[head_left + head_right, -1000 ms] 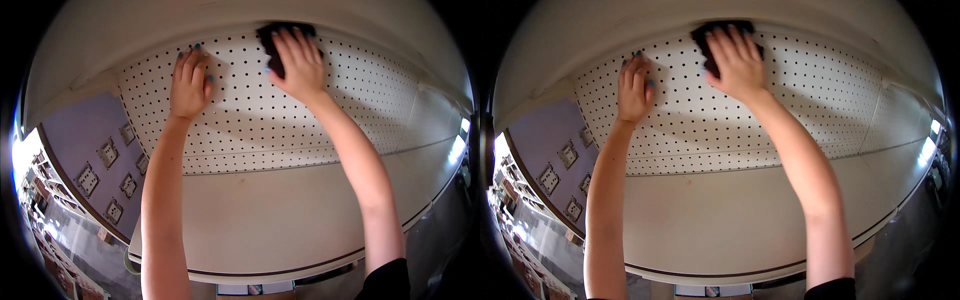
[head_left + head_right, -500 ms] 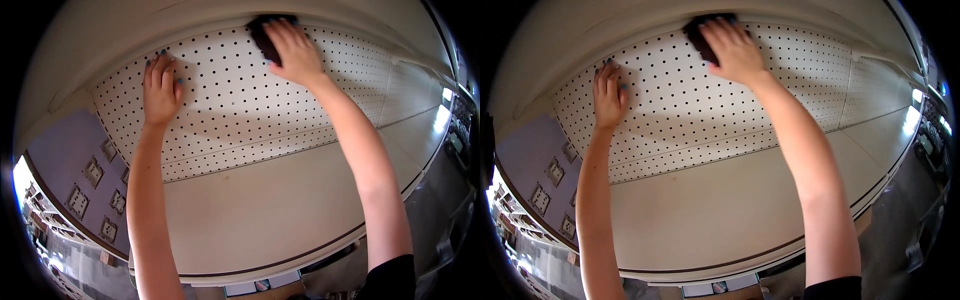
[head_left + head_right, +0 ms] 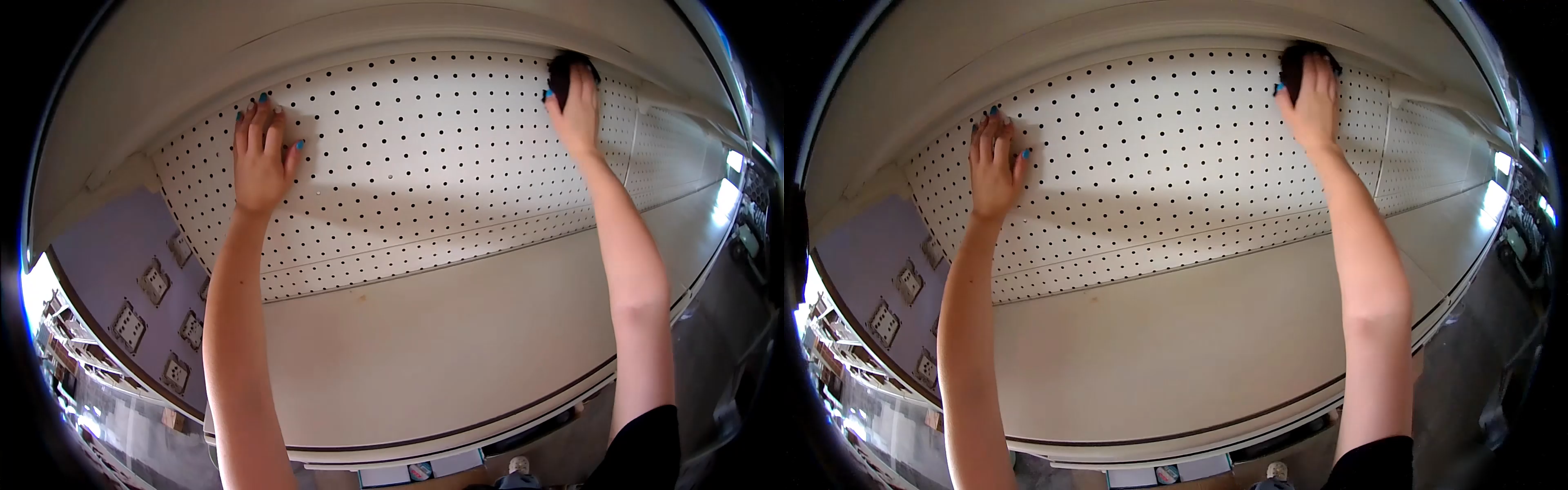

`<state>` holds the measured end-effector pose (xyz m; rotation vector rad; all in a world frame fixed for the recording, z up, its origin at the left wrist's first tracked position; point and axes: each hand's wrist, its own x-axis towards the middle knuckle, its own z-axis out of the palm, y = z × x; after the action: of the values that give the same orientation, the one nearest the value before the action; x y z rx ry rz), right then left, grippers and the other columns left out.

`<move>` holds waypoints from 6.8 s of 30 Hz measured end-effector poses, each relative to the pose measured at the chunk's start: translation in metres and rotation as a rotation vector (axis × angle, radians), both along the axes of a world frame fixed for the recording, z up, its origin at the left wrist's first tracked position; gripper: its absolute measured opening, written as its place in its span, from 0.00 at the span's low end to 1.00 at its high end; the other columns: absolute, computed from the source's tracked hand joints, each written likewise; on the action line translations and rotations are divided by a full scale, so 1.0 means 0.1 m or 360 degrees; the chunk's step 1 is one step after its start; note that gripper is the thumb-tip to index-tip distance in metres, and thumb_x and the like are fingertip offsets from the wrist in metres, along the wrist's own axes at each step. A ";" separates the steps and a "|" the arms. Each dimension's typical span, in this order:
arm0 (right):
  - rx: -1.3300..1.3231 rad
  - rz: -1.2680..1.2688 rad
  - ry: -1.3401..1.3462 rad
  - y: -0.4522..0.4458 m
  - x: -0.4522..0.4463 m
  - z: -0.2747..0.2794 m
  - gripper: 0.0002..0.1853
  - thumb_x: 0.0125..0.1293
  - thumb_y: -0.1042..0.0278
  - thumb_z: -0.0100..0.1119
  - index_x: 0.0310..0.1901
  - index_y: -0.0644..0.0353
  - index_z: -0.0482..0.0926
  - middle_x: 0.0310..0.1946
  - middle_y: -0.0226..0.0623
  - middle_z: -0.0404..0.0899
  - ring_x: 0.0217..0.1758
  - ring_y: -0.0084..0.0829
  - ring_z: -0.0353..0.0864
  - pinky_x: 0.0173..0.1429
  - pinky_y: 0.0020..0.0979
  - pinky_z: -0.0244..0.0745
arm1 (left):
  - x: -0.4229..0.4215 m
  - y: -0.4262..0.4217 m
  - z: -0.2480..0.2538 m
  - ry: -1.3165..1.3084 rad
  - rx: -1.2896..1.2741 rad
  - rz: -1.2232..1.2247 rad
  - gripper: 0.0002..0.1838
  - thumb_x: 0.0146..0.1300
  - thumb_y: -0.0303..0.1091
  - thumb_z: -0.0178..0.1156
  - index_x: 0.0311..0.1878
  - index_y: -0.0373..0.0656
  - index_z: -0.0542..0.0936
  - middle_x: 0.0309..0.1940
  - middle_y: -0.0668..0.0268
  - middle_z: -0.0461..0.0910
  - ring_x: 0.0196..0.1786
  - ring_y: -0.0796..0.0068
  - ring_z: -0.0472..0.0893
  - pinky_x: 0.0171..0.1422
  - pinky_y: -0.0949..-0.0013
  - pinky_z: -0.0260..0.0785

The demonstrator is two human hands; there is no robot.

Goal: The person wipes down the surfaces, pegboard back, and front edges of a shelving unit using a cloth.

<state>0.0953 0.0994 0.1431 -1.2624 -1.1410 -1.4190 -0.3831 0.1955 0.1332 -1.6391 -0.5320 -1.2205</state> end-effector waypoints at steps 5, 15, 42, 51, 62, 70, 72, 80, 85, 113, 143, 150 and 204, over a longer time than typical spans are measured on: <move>-0.0220 0.0266 -0.0531 0.12 -0.86 0.06 0.38 0.50 0.57 0.61 0.65 0.56 0.64 0.66 0.40 0.63 0.72 0.43 0.57 0.74 0.48 0.52 | 0.02 -0.12 0.01 0.0005 -0.0118 0.0118 0.24 0.56 0.37 0.63 0.55 0.38 0.72 0.62 0.53 0.66 0.64 0.47 0.66 0.68 0.48 0.61; -0.0248 0.0427 -0.0852 0.06 -1.07 0.23 0.39 0.49 0.54 0.63 0.65 0.53 0.65 0.66 0.37 0.64 0.70 0.36 0.61 0.73 0.44 0.54 | 0.98 -0.66 0.03 -0.0312 0.0017 0.0022 0.23 0.55 0.34 0.63 0.54 0.41 0.71 0.60 0.50 0.66 0.61 0.47 0.67 0.63 0.51 0.64; 0.0032 0.0087 -0.0100 -0.39 1.59 0.01 0.38 0.53 0.59 0.58 0.67 0.56 0.60 0.66 0.43 0.61 0.70 0.46 0.59 0.72 0.46 0.57 | 2.90 -0.79 -0.25 -0.0033 -0.0142 0.0236 0.24 0.58 0.42 0.60 0.58 0.50 0.73 0.65 0.60 0.63 0.68 0.49 0.61 0.69 0.41 0.54; -0.0169 0.0291 -0.0500 -0.11 0.37 0.10 0.40 0.51 0.52 0.60 0.68 0.52 0.62 0.68 0.37 0.61 0.72 0.40 0.57 0.75 0.48 0.50 | 2.89 -0.75 -0.26 -0.0003 -0.0133 0.0242 0.27 0.57 0.43 0.62 0.61 0.51 0.71 0.66 0.58 0.63 0.69 0.48 0.61 0.69 0.38 0.53; -0.0163 0.0321 -0.0452 -0.19 0.93 0.11 0.42 0.52 0.53 0.62 0.70 0.52 0.58 0.69 0.38 0.59 0.74 0.39 0.54 0.76 0.47 0.48 | 2.84 -0.78 -0.25 0.0054 -0.0199 0.0299 0.27 0.61 0.44 0.59 0.63 0.51 0.69 0.68 0.59 0.61 0.70 0.48 0.59 0.70 0.39 0.52; 0.0236 0.0223 0.0123 -0.27 1.61 0.08 0.40 0.54 0.56 0.61 0.65 0.66 0.58 0.64 0.50 0.57 0.68 0.52 0.57 0.70 0.49 0.58 | 2.86 -0.77 -0.25 0.0071 -0.0207 0.0301 0.28 0.60 0.44 0.60 0.64 0.51 0.69 0.67 0.59 0.60 0.69 0.48 0.59 0.69 0.38 0.54; 0.0291 0.0187 0.0218 -0.26 1.65 0.08 0.39 0.54 0.57 0.60 0.64 0.68 0.58 0.65 0.50 0.57 0.67 0.52 0.59 0.69 0.46 0.58 | 2.84 -0.77 -0.24 0.0077 -0.0207 0.0310 0.29 0.60 0.45 0.61 0.64 0.51 0.68 0.67 0.59 0.60 0.69 0.47 0.59 0.68 0.38 0.54; 0.0369 0.0224 0.0713 -0.18 1.33 0.03 0.37 0.57 0.54 0.57 0.64 0.67 0.59 0.64 0.48 0.60 0.68 0.49 0.59 0.70 0.45 0.56 | 2.84 -0.79 -0.22 0.0098 -0.0289 0.0312 0.30 0.61 0.54 0.59 0.63 0.52 0.68 0.69 0.58 0.57 0.70 0.44 0.58 0.68 0.34 0.52; 0.0258 0.0147 0.0655 -0.09 0.94 0.03 0.35 0.57 0.52 0.55 0.62 0.68 0.63 0.64 0.48 0.62 0.70 0.48 0.57 0.71 0.49 0.53 | 2.82 -0.83 -0.19 0.0130 -0.0366 0.0295 0.31 0.60 0.55 0.59 0.64 0.52 0.68 0.70 0.58 0.57 0.71 0.45 0.56 0.69 0.35 0.51; -0.0309 0.0319 -0.0152 -0.43 1.46 -0.52 0.37 0.51 0.65 0.62 0.66 0.50 0.63 0.70 0.39 0.57 0.73 0.46 0.54 0.73 0.53 0.53 | 3.05 -1.19 -0.34 -0.0077 -0.0690 0.0574 0.34 0.59 0.41 0.60 0.69 0.51 0.60 0.71 0.59 0.54 0.74 0.52 0.53 0.72 0.42 0.50; -0.1860 0.2267 0.1838 -1.47 1.40 -1.47 0.12 0.59 0.62 0.50 0.36 0.61 0.78 0.34 0.29 0.79 0.37 0.21 0.75 0.45 0.27 0.70 | 3.71 -2.13 -1.22 0.0365 -0.1740 -0.0523 0.27 0.59 0.40 0.60 0.61 0.43 0.67 0.57 0.57 0.74 0.55 0.57 0.77 0.58 0.56 0.71; -0.1812 0.2279 0.2570 -1.76 1.32 -1.45 0.22 0.61 0.51 0.50 0.47 0.62 0.76 0.47 0.42 0.80 0.49 0.36 0.80 0.56 0.39 0.74 | 3.99 -2.25 -1.33 0.0064 -0.2492 -0.1156 0.51 0.52 0.42 0.70 0.70 0.31 0.49 0.55 0.46 0.74 0.54 0.58 0.78 0.54 0.63 0.74; -0.1896 0.1075 -0.0559 -3.25 3.10 -1.81 0.25 0.70 0.46 0.43 0.65 0.44 0.67 0.60 0.39 0.69 0.63 0.48 0.67 0.66 0.55 0.61 | 6.13 -2.88 -1.62 -0.0177 -0.2302 -0.0463 0.15 0.68 0.42 0.52 0.49 0.42 0.77 0.48 0.57 0.77 0.48 0.57 0.79 0.53 0.60 0.70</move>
<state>0.4055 -0.2257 -0.0375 -1.1307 -2.5492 -0.3631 0.2300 -0.0928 -0.0292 -2.9001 -1.5037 -1.1443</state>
